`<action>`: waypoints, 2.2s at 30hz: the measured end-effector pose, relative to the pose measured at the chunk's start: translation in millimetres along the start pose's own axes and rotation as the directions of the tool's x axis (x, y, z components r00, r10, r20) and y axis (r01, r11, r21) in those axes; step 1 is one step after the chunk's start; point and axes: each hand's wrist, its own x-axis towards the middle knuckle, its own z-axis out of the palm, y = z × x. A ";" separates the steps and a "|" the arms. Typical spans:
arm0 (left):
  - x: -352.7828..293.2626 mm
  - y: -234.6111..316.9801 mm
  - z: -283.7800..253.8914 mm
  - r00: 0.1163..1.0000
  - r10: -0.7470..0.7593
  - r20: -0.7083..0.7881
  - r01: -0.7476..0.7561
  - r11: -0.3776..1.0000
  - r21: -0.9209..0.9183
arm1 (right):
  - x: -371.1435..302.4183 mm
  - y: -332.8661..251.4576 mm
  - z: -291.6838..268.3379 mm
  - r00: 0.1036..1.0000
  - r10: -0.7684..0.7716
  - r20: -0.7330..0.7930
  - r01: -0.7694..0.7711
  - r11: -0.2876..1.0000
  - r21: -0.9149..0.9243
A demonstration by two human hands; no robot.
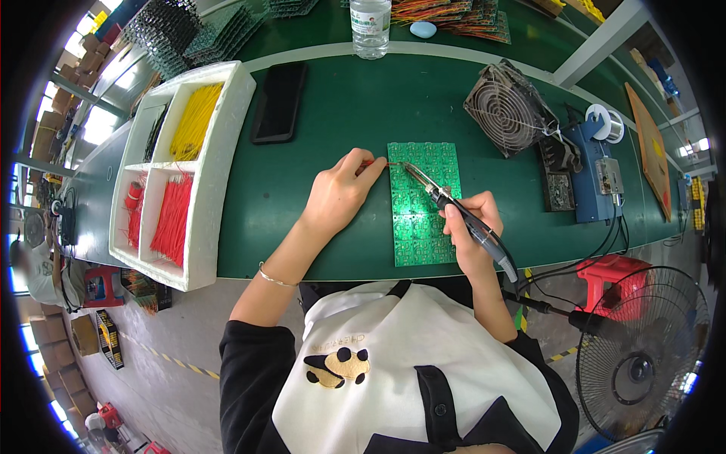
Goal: The person inserts electrical wires onto printed circuit boards, then solders them in place with a soldering iron.
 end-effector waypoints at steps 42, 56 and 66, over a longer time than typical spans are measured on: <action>0.4 23.0 -29.4 0.967 -0.179 -0.181 0.168 0.983 -0.078 | -11.6 -5.1 -4.0 0.992 -0.022 -0.127 0.031 0.997 0.067; -20.7 28.6 -7.0 0.979 -0.201 -0.035 0.187 0.953 -0.236 | -32.6 -2.8 -1.4 0.996 -0.074 -0.045 0.077 0.995 0.058; -20.5 29.8 -5.2 0.981 -0.191 -0.027 0.179 0.956 -0.232 | -33.8 -4.8 -2.9 0.996 -0.081 -0.033 0.082 0.997 0.009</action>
